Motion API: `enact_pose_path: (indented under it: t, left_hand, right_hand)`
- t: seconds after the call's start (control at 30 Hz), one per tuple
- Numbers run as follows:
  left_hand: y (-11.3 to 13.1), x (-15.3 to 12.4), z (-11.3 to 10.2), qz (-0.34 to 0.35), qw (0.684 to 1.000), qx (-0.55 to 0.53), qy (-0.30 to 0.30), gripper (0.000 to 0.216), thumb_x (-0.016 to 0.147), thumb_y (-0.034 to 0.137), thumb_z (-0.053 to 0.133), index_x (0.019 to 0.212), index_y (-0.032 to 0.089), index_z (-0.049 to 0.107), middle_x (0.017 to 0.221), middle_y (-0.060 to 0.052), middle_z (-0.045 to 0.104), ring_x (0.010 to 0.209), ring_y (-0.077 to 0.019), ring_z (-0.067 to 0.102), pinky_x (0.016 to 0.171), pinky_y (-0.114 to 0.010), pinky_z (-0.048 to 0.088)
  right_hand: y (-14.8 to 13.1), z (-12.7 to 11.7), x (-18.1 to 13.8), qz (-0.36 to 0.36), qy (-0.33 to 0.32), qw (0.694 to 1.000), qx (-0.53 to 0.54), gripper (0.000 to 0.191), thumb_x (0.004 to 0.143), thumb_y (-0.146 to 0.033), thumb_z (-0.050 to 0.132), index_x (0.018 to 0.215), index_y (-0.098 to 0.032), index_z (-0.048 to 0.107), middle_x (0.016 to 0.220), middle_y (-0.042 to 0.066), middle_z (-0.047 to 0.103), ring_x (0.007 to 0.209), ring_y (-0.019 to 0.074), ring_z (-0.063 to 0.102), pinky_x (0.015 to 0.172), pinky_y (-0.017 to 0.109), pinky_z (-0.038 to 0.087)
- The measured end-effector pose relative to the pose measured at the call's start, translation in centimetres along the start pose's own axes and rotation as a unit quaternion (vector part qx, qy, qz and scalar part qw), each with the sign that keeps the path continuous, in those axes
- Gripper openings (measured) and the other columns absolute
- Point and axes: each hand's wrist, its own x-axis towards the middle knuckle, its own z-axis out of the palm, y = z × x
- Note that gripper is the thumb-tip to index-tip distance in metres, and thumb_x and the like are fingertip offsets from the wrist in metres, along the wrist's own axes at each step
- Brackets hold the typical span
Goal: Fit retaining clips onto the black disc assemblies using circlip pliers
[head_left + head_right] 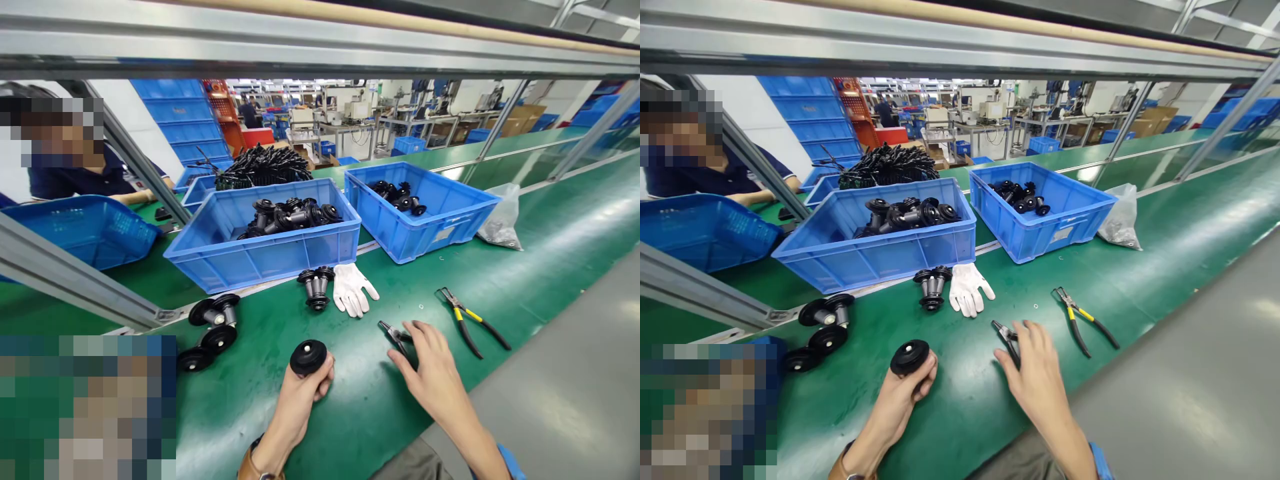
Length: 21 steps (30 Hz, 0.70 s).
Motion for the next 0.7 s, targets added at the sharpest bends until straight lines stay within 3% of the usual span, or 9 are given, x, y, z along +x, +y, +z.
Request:
enact_pose_path:
  t: [0.07, 0.13, 0.23, 0.43, 0.6, 0.7]
  left_hand:
    - [0.1, 0.0, -0.1, -0.001, 1.000, -0.028, -0.006, 0.045, 0.074, 0.056, 0.081, 0.076, 0.015, 0.060, 0.067, 0.002, 0.056, 0.050, -0.0046, 0.040, 0.045, -0.019, 0.025]
    - [0.2, -0.1, 0.0, 0.000, 0.999, -0.045, -0.017, 0.043, 0.076, 0.053, 0.080, 0.078, 0.016, 0.060, 0.070, 0.002, 0.057, 0.050, -0.0043, 0.041, 0.045, -0.018, 0.025]
    - [0.2, -0.1, 0.0, -0.001, 0.998, -0.057, -0.026, 0.041, 0.077, 0.051, 0.080, 0.079, 0.015, 0.060, 0.073, 0.001, 0.058, 0.052, -0.0040, 0.041, 0.045, -0.018, 0.025]
    - [-0.4, 0.2, -0.1, -0.007, 0.999, -0.049, -0.019, 0.043, 0.077, 0.053, 0.080, 0.079, 0.015, 0.061, 0.072, 0.000, 0.058, 0.052, -0.0043, 0.040, 0.046, -0.018, 0.025]
    - [-0.4, 0.3, 0.0, -0.003, 1.000, -0.021, -0.003, 0.046, 0.075, 0.056, 0.079, 0.074, 0.013, 0.063, 0.061, 0.002, 0.053, 0.050, -0.0053, 0.038, 0.046, -0.019, 0.025]
    - [-0.5, 0.2, 0.1, 0.002, 1.000, -0.015, 0.018, 0.047, 0.073, 0.056, 0.079, 0.070, 0.013, 0.063, 0.055, 0.003, 0.050, 0.049, -0.0059, 0.037, 0.046, -0.020, 0.025]
  right_hand:
    - [2.3, 0.6, -0.8, -0.030, 0.036, 0.994, -0.101, 0.064, 0.096, -0.067, 0.045, 0.132, -0.016, 0.058, 0.128, 0.023, 0.058, 0.125, 0.0440, 0.049, 0.094, 0.063, 0.046]
    - [3.4, 1.2, -1.5, -0.062, 0.038, 0.989, -0.126, 0.055, 0.101, -0.059, 0.042, 0.134, -0.016, 0.054, 0.122, 0.020, 0.059, 0.116, 0.0385, 0.055, 0.091, 0.058, 0.049]
    - [3.1, 1.4, -1.9, -0.100, 0.032, 0.991, -0.081, 0.040, 0.104, -0.043, 0.044, 0.136, -0.020, 0.051, 0.114, 0.014, 0.059, 0.104, 0.0288, 0.059, 0.088, 0.046, 0.053]
    - [1.2, 0.8, -1.9, -0.095, 0.021, 0.994, 0.056, 0.037, 0.105, -0.031, 0.046, 0.141, -0.023, 0.045, 0.116, 0.010, 0.057, 0.103, 0.0209, 0.063, 0.085, 0.032, 0.054]
    - [-0.6, 1.1, -2.5, -0.106, -0.070, 0.987, 0.094, 0.012, 0.104, -0.027, 0.046, 0.114, -0.024, 0.053, 0.096, 0.003, 0.058, 0.083, 0.0173, 0.062, 0.073, 0.028, 0.053]
    - [-2.3, 1.5, -3.0, -0.124, -0.118, 0.982, 0.076, 0.012, 0.103, -0.023, 0.045, 0.114, -0.024, 0.050, 0.094, 0.003, 0.058, 0.081, 0.0190, 0.061, 0.071, 0.031, 0.052]
